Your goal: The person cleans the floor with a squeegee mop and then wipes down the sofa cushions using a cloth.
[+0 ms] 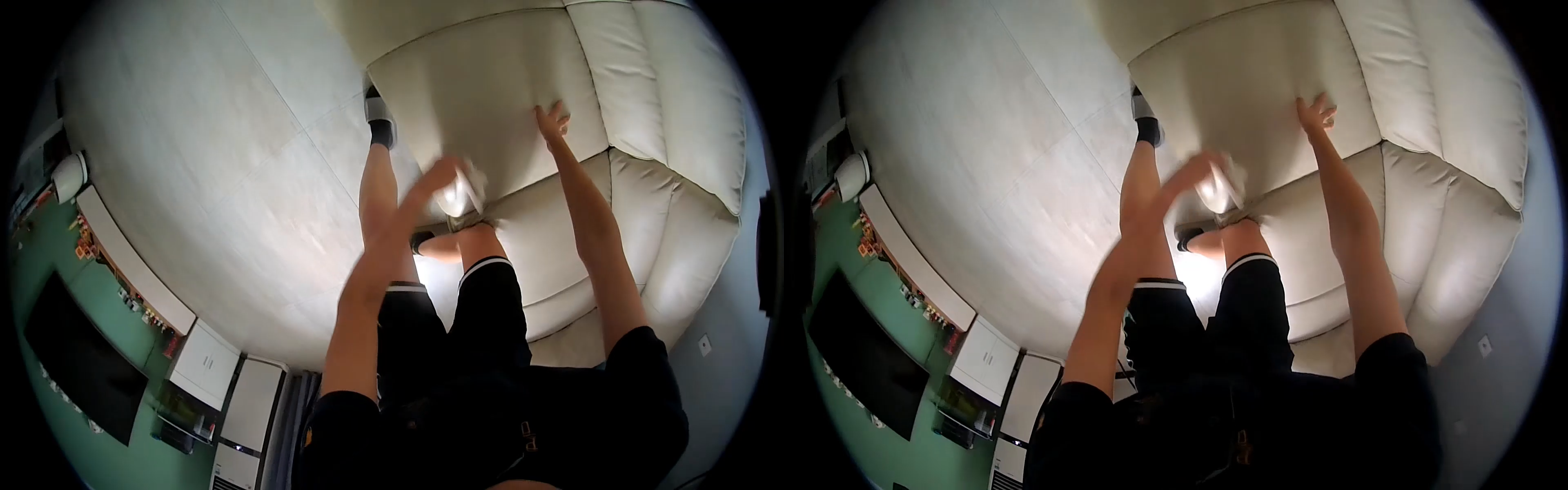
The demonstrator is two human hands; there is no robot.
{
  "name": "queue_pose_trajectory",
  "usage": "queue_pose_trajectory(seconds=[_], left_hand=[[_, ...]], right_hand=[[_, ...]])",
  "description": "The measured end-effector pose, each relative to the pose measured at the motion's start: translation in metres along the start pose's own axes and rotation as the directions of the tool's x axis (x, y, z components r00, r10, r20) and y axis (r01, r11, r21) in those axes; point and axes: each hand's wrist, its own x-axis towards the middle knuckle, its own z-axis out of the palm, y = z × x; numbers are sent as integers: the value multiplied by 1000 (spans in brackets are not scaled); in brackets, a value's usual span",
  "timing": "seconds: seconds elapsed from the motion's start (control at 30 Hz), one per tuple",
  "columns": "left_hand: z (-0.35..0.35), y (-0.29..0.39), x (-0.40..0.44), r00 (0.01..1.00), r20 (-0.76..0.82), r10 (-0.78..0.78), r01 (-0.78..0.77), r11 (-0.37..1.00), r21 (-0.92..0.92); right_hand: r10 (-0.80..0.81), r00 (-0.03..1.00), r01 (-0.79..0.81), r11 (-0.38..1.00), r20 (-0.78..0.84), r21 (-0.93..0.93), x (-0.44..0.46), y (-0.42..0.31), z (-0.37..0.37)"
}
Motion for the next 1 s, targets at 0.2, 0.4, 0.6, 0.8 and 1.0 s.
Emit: queue_pose_trajectory(seconds=[0.2,0.4,0.6,0.8,1.0], left_hand=[[-166,9,5,306,-925,-225,188,967,-173],[-59,-18,15,436,-888,-148,322,947,0],[196,56,-26,483,-738,-471,235,882,-410],[145,160,-60,712,-326,-623,-220,243,-945],[-70,110,7,516,-711,-478,-238,717,-655]], right_hand=[[-14,998,15,1000,-64,14,6,14,12],[-3,992,1,1000,127,16,-25,2,-5],[-208,915,194,978,346,75,-42,40,7],[-531,803,504,364,270,-783,-50,-35,-148],[-856,323,247,488,-404,-837,7,-196,-410]])
